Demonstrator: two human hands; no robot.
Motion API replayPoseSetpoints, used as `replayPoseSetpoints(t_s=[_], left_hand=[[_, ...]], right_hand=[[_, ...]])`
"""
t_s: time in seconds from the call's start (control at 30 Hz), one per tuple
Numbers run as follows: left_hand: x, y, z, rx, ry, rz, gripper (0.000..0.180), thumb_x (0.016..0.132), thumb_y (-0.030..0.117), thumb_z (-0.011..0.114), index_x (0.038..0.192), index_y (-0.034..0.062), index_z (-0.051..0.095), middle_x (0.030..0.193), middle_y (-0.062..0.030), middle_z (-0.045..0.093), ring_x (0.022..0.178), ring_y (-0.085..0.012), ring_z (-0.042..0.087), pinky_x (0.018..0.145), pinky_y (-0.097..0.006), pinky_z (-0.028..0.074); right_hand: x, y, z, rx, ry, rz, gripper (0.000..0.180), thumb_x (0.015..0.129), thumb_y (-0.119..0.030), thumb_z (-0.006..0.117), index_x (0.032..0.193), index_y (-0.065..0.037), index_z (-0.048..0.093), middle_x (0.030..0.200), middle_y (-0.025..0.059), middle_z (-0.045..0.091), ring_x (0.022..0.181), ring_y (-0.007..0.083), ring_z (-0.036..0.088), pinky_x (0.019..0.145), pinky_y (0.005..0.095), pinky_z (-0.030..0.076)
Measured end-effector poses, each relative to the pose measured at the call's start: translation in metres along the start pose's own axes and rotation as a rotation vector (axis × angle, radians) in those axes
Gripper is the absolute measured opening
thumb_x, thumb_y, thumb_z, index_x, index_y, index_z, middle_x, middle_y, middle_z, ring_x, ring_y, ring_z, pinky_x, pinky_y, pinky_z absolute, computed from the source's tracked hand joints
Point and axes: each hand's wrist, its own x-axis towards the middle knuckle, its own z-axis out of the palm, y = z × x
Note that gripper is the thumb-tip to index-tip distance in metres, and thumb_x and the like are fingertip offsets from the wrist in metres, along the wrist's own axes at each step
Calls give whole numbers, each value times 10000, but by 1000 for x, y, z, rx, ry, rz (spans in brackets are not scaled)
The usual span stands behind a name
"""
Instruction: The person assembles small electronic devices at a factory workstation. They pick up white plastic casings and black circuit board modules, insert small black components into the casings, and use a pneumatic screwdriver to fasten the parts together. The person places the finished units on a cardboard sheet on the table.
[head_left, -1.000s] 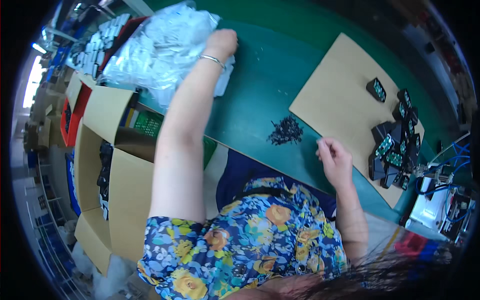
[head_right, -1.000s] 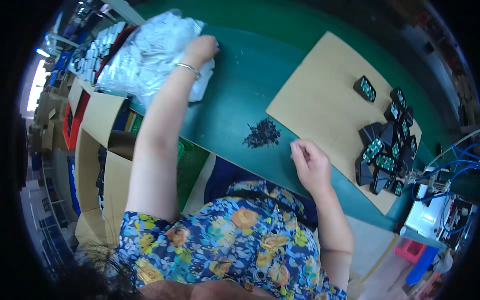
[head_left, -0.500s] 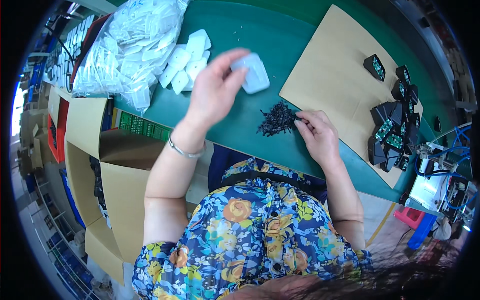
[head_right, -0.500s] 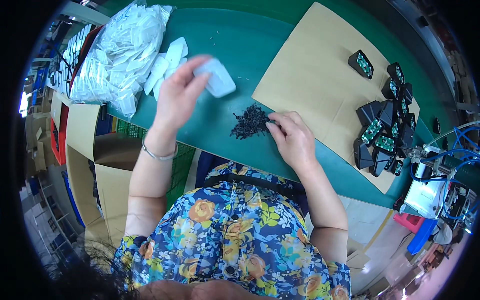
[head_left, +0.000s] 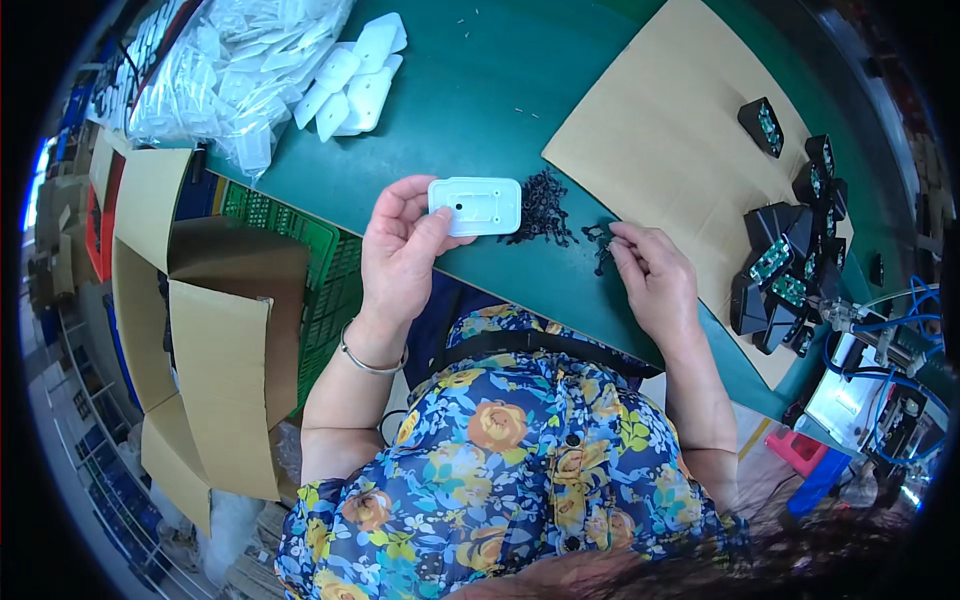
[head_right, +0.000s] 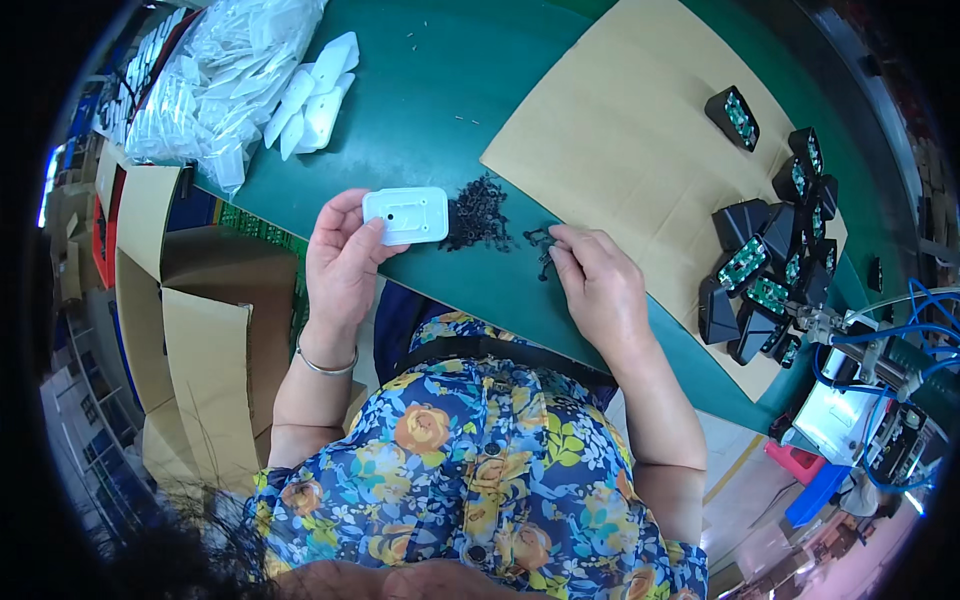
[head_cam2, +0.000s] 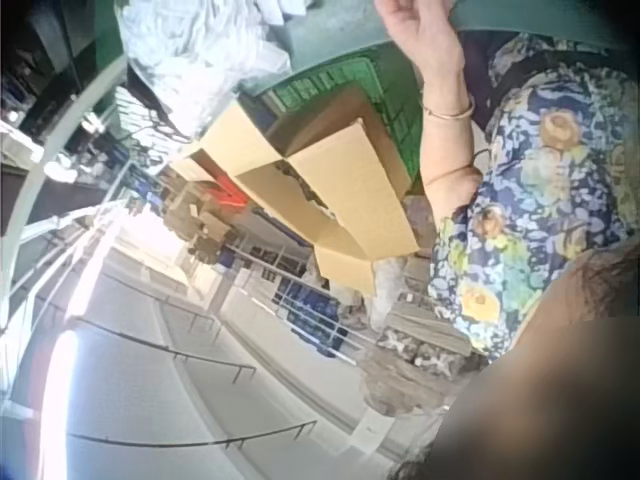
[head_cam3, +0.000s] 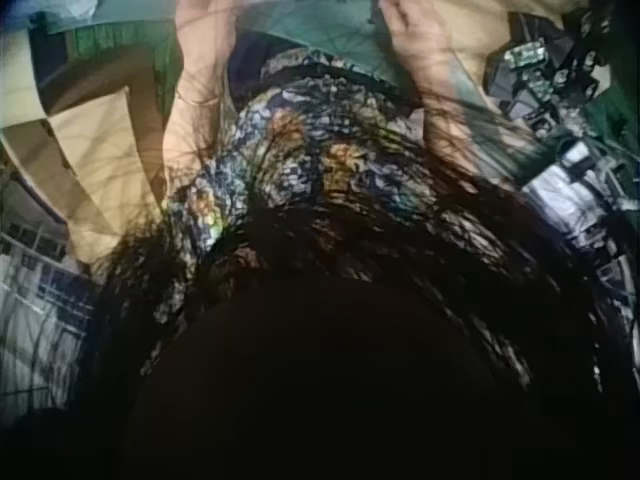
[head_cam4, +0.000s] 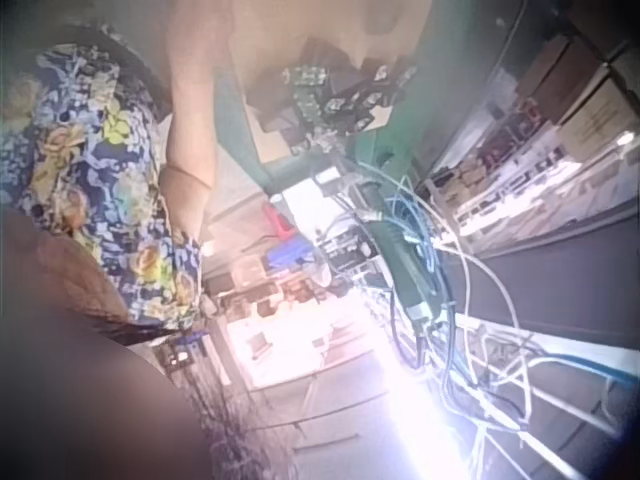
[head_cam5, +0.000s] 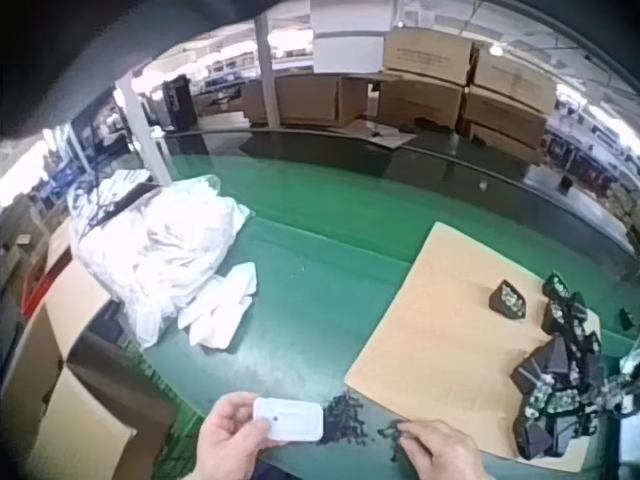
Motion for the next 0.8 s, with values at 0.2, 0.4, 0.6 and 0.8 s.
replayPoseSetpoints(t_s=[0.2, 0.4, 0.6, 0.8], left_hand=[[-13, 8, 9, -64, -51, -172, 343, 854, -6, 460, 1192, -4, 401, 1030, -131, 560, 891, -189, 591, 717, -285, 539], [-21, -3, 19, 14, -165, -183, 319, 850, -13, 465, 1168, -16, 432, 1033, -135, 574, 916, -185, 587, 717, -276, 543], [-25, -4, 25, 9, -269, -210, 318, 872, 9, 447, 1185, 9, 393, 1039, -113, 569, 913, -153, 573, 743, -277, 520], [-23, -9, 25, -23, -299, -200, 337, 862, -8, 454, 1192, 13, 385, 1031, -114, 570, 907, -155, 576, 748, -281, 519]], right_hand=[[-9, 4, -6, 50, 26, 47, 91, 761, -65, 615, 845, -33, 618, 824, 96, 603, 680, 234, 596, 590, 294, 478], [2, -5, -1, -40, 19, -57, 116, 729, -87, 641, 837, -50, 625, 803, 75, 582, 670, 230, 585, 586, 305, 474], [17, -12, 9, -328, -3, -180, 113, 703, -125, 651, 798, -77, 616, 769, 51, 549, 692, 223, 578, 592, 311, 468], [22, -15, -1, -228, 45, -154, 72, 745, -85, 627, 805, -59, 598, 774, 47, 591, 694, 178, 591, 586, 276, 468]])
